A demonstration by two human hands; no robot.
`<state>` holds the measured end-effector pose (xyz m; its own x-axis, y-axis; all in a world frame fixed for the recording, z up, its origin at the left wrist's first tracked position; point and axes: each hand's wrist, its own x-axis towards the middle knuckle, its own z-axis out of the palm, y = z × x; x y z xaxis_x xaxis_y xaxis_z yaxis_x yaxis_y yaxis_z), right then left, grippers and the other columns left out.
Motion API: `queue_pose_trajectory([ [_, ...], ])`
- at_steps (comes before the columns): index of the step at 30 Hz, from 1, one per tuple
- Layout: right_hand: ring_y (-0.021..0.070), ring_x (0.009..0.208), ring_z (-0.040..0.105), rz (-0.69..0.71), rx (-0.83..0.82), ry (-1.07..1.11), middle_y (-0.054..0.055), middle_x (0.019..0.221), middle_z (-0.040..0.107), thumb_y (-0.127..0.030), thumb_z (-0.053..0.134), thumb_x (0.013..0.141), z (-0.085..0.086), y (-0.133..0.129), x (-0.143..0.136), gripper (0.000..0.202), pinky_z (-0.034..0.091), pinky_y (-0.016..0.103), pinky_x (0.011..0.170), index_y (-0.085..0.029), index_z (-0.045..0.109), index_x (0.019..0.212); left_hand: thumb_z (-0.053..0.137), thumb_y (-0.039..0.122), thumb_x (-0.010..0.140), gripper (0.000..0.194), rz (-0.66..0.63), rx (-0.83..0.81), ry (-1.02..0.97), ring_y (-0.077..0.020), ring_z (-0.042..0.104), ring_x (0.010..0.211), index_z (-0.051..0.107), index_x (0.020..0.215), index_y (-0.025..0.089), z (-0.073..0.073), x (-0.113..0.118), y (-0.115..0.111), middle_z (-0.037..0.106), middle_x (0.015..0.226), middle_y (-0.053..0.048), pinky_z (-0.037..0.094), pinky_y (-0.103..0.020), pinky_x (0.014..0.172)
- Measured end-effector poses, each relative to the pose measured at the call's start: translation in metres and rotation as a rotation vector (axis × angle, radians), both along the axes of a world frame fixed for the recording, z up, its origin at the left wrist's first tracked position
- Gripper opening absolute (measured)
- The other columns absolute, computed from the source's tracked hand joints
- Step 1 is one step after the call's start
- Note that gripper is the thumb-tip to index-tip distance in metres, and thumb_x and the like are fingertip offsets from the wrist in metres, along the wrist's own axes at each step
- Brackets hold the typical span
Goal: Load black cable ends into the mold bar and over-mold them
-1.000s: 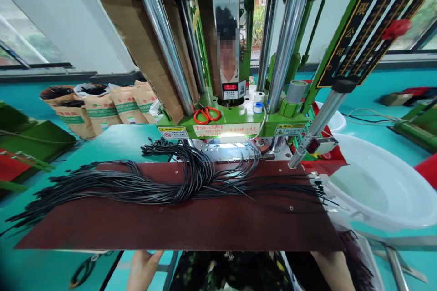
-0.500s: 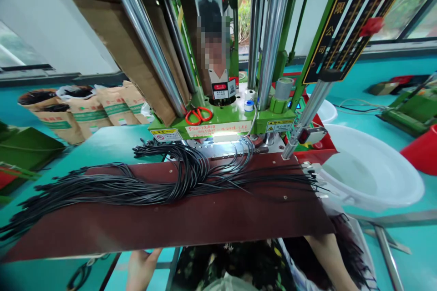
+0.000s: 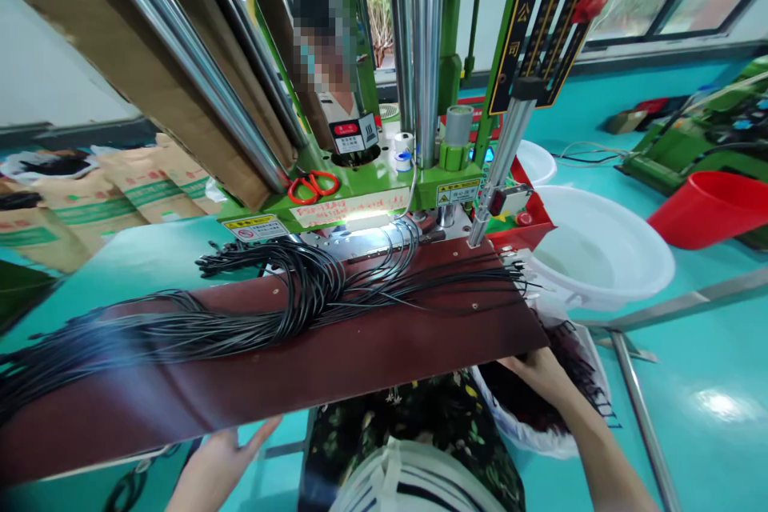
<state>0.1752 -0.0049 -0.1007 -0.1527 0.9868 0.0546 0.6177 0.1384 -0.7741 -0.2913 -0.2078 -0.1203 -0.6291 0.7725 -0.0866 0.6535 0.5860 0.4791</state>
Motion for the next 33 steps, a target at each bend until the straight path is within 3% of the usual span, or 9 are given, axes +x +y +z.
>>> queue_pose_trajectory([
  [3,0.0301,0.088,0.062,0.061,-0.047,-0.06,0.01,0.094,0.068,-0.053,0.061,0.063,0.005,0.0,0.006,0.042,0.051,0.042,0.08,-0.02,0.062,0.089,0.057,0.057,0.061,0.051,-0.229,-0.314,-0.006,-0.0301,0.064,0.066,0.066,0.091,0.016,0.043,0.017,-0.002,0.065,0.064,-0.009,0.047,-0.035,0.059],
  [5,0.0309,0.091,0.061,0.071,-0.048,-0.098,0.011,0.096,0.068,-0.052,0.06,0.064,0.003,0.001,0.009,0.042,0.05,0.043,0.083,-0.02,0.062,0.092,0.055,0.052,0.069,0.045,-0.476,-0.364,-0.08,-0.0264,0.065,0.071,0.065,0.099,0.019,0.076,0.047,0.01,0.068,0.075,-0.008,0.049,-0.033,0.064],
  [9,0.0331,0.092,0.061,0.059,-0.039,-0.131,0.013,0.096,0.067,-0.048,0.056,0.066,-0.006,0.003,0.01,0.041,0.047,0.048,0.084,-0.018,0.06,0.094,0.05,0.041,0.082,0.043,-0.981,0.078,-0.046,-0.0202,0.056,0.105,0.05,0.121,0.024,0.115,0.123,0.08,0.061,0.114,-0.008,0.045,-0.031,0.09],
  [11,0.0326,0.093,0.061,0.061,-0.028,-0.111,0.013,0.096,0.067,-0.046,0.054,0.068,-0.01,0.003,0.01,0.039,0.046,0.048,0.086,-0.017,0.059,0.095,0.052,0.034,0.082,0.052,-1.048,0.244,0.15,-0.0236,0.04,0.123,0.041,0.129,0.017,0.113,0.153,0.127,0.045,0.133,-0.013,0.036,-0.039,0.102],
  [14,0.0317,0.096,0.06,0.055,-0.042,-0.08,0.013,0.099,0.066,-0.042,0.053,0.07,-0.014,-0.001,0.013,0.038,0.046,0.047,0.086,-0.016,0.056,0.098,0.058,0.033,0.079,0.061,-1.111,0.277,0.382,-0.0285,0.029,0.13,0.035,0.131,0.011,0.099,0.179,0.19,0.032,0.14,-0.019,0.031,-0.042,0.104],
  [18,0.03,0.098,0.059,0.051,-0.066,-0.028,0.014,0.106,0.063,-0.038,0.053,0.072,-0.019,-0.011,0.019,0.036,0.047,0.046,0.087,-0.016,0.052,0.1,0.061,0.049,0.072,0.078,-1.084,0.194,0.495,-0.0347,0.037,0.123,0.034,0.13,0.004,0.095,0.196,0.239,0.039,0.132,-0.027,0.037,-0.044,0.096],
  [21,0.0269,0.1,0.059,0.055,-0.07,0.039,0.012,0.109,0.061,-0.033,0.052,0.073,-0.019,-0.018,0.02,0.036,0.048,0.044,0.088,-0.017,0.048,0.105,0.059,0.046,0.075,0.066,-1.098,0.102,0.515,-0.0314,0.053,0.104,0.043,0.121,0.002,0.102,0.204,0.253,0.055,0.107,-0.023,0.044,-0.04,0.086],
  [26,0.027,0.103,0.057,0.051,-0.05,0.028,0.013,0.113,0.059,-0.028,0.052,0.072,-0.016,-0.021,0.019,0.042,0.048,0.044,0.087,-0.016,0.046,0.112,0.05,0.029,0.084,0.023,-1.216,0.006,0.551,-0.0237,0.059,0.085,0.054,0.095,0.009,0.109,0.205,0.262,0.058,0.092,-0.013,0.047,-0.033,0.073],
  [33,0.0254,0.11,0.053,0.1,-0.012,0.032,0.012,0.127,0.051,-0.023,0.05,0.075,-0.014,-0.02,0.02,0.053,0.047,0.041,0.09,-0.016,0.039,0.127,0.035,0.024,0.09,0.022,-1.252,0.194,0.463,-0.0167,0.058,0.084,0.055,0.092,0.014,0.118,0.189,0.258,0.059,0.092,-0.008,0.047,-0.028,0.073],
])
